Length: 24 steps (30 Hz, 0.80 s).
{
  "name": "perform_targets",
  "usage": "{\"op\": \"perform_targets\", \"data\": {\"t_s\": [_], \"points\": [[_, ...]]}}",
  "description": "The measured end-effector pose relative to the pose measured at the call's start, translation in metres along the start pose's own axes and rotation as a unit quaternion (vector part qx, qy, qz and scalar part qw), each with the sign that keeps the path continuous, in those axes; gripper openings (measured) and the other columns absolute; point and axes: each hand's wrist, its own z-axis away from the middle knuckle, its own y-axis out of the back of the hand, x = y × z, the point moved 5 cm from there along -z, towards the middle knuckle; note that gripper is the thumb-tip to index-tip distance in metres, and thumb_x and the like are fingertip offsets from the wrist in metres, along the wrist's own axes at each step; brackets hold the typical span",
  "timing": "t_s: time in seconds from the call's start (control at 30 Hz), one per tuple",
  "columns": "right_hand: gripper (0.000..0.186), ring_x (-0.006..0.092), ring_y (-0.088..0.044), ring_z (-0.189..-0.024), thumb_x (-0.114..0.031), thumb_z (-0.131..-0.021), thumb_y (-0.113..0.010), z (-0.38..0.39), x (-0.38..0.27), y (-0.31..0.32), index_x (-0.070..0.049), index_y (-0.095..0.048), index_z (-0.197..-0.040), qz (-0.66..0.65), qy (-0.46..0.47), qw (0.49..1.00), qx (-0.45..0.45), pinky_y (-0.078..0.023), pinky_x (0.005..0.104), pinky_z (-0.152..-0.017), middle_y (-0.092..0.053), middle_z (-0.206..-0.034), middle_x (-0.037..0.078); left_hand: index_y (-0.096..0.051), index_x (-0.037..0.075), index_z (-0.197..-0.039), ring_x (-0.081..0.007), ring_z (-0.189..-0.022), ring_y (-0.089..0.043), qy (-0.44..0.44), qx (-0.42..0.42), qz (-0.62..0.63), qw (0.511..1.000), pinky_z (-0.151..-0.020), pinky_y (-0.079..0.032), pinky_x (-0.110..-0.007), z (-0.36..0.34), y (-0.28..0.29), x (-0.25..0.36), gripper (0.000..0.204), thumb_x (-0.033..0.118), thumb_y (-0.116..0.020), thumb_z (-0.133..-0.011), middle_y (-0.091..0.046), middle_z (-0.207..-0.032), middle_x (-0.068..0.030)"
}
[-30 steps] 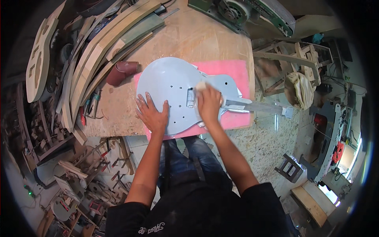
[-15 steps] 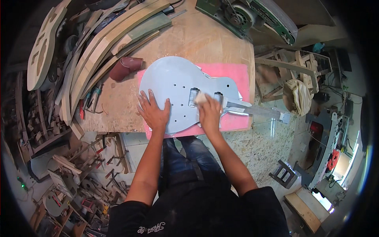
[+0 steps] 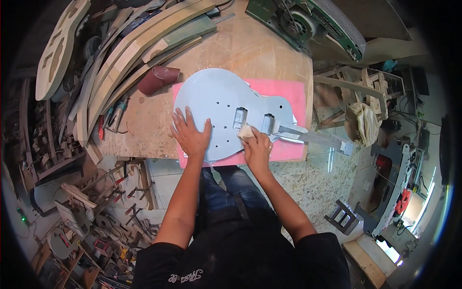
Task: The person sands the surface of a blue guitar body using a sanding block and sandpaper on a workbench.
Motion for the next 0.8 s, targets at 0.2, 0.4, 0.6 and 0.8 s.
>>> {"op": "perform_targets", "data": {"t_s": [0.2,0.4,0.6,0.8], "points": [[0.021,0.0369,-0.057,-0.122,-0.019,-0.093,-0.072,-0.073,0.015,0.002,-0.009,-0.07,-0.112,0.008,-0.024,1.0,0.008,-0.04,0.0535,-0.103,-0.064,-0.14,0.012,-0.045,0.008,-0.16,-0.039,-0.161,-0.022,-0.003,0.001,0.007,1.0,-0.129,-0.012,-0.058,0.0,-0.001,0.002,0.09,0.056,-0.069,-0.088,-0.03,-0.172,-0.0221],[0.02,0.0365,-0.056,-0.122,-0.02,-0.094,-0.072,0.019,-0.003,-0.005,-0.008,-0.07,-0.11,0.014,-0.008,0.998,0.058,-0.038,0.054,-0.104,-0.064,-0.14,0.011,-0.045,0.007,-0.16,-0.0394,-0.161,-0.022,0.002,-0.001,0.004,1.0,-0.129,-0.012,-0.058,0.0,0.0,-0.002,0.09,0.056,-0.069,-0.088,-0.029,-0.172,-0.0224],[0.018,0.0381,-0.055,-0.122,-0.019,-0.092,-0.072,-0.048,0.015,-0.003,-0.01,-0.072,-0.108,0.032,-0.045,0.997,0.051,-0.037,0.0541,-0.106,-0.064,-0.141,0.01,-0.045,0.007,-0.16,-0.0391,-0.161,-0.02,-0.002,-0.008,0.01,1.0,-0.129,-0.011,-0.058,0.002,-0.002,0.002,0.091,0.056,-0.07,-0.088,-0.029,-0.172,-0.0223],[0.018,0.0397,-0.056,-0.121,-0.019,-0.093,-0.071,0.001,-0.007,-0.009,-0.011,-0.072,-0.108,0.016,-0.114,0.988,0.105,-0.039,0.0542,-0.104,-0.064,-0.141,0.012,-0.044,0.008,-0.161,-0.0391,-0.161,-0.02,-0.003,-0.002,0.003,1.0,-0.129,-0.012,-0.059,-0.002,0.0,-0.001,0.092,0.056,-0.07,-0.087,-0.03,-0.171,-0.0222]]}}
